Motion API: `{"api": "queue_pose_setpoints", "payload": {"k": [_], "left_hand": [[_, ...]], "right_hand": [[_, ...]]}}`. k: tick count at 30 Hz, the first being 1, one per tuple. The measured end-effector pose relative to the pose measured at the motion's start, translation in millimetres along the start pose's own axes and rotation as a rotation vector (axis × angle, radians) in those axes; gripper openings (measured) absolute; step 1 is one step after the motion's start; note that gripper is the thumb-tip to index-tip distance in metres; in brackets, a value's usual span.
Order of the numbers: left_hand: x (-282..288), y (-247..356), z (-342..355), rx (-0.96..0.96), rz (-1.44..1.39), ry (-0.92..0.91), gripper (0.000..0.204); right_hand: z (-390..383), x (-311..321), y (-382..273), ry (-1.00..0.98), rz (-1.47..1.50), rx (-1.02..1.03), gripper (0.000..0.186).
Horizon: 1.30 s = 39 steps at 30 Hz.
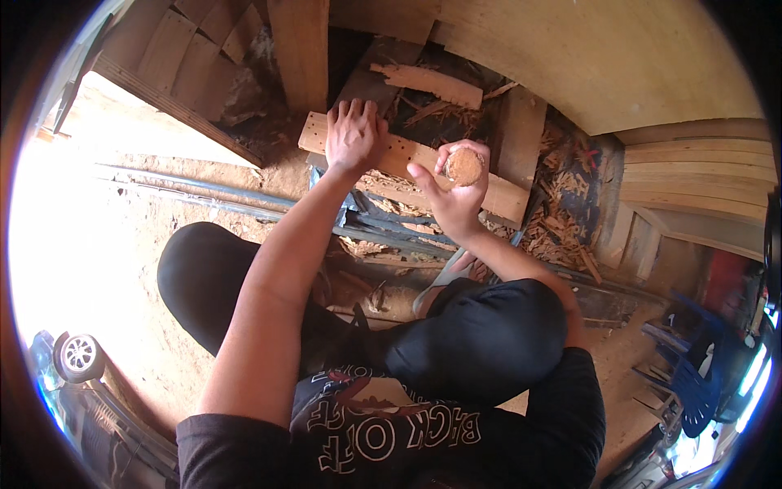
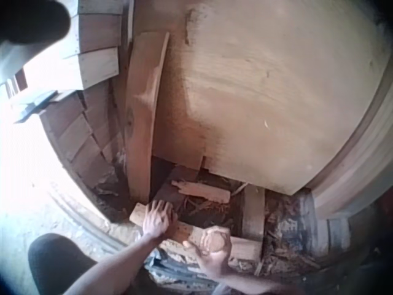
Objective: The person sits on the floor and uses a chisel and hammer to carve a curved wooden piece. They repeatedly position the chisel and strike it with the hammer to remove wood shavings, occasionally adjusting the wood's position.
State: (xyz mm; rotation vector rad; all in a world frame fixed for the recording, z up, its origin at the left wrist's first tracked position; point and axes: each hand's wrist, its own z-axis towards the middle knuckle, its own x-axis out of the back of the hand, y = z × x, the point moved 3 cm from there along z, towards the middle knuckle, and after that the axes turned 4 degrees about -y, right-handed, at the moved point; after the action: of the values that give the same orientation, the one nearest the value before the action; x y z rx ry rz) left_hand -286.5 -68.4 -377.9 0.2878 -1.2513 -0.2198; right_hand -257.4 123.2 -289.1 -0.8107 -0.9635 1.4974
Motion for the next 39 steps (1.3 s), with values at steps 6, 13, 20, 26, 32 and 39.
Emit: {"api": "queue_pose_setpoints", "payload": {"k": [6,13,20,26,32,39], "left_hand": [[-1.3,0.3,1.2,0.006,0.004,0.006,0.019],[-1.5,-2.7,-0.6,0.0,-0.013,-0.007,0.022],[-4.2,-3.7,1.7,0.021,0.004,-0.007,0.019],[-2.4,-4.7,-0.6,0.036,-0.007,-0.007,0.017],[-1.3,-2.0,3.2,0.006,-0.009,0.011,0.018],[-2.1,-1.1,0.1,0.038,-0.002,-0.042,0.025]], "right_hand": [[36.3,35.4,24.4,-0.515,0.116,-0.409,0.029],[34.6,50.0,21.1,-0.429,0.532,-0.379,0.02],[28.5,49.3,32.9,-0.291,0.663,-0.317,0.022],[81.4,83.1,-69.5,-0.554,0.699,-0.053,0.017],[83.7,76.0,-34.7,-0.207,0.58,0.044,0.013],[46.6,71.1,32.7,-0.028,0.554,-0.09,0.012]]}}
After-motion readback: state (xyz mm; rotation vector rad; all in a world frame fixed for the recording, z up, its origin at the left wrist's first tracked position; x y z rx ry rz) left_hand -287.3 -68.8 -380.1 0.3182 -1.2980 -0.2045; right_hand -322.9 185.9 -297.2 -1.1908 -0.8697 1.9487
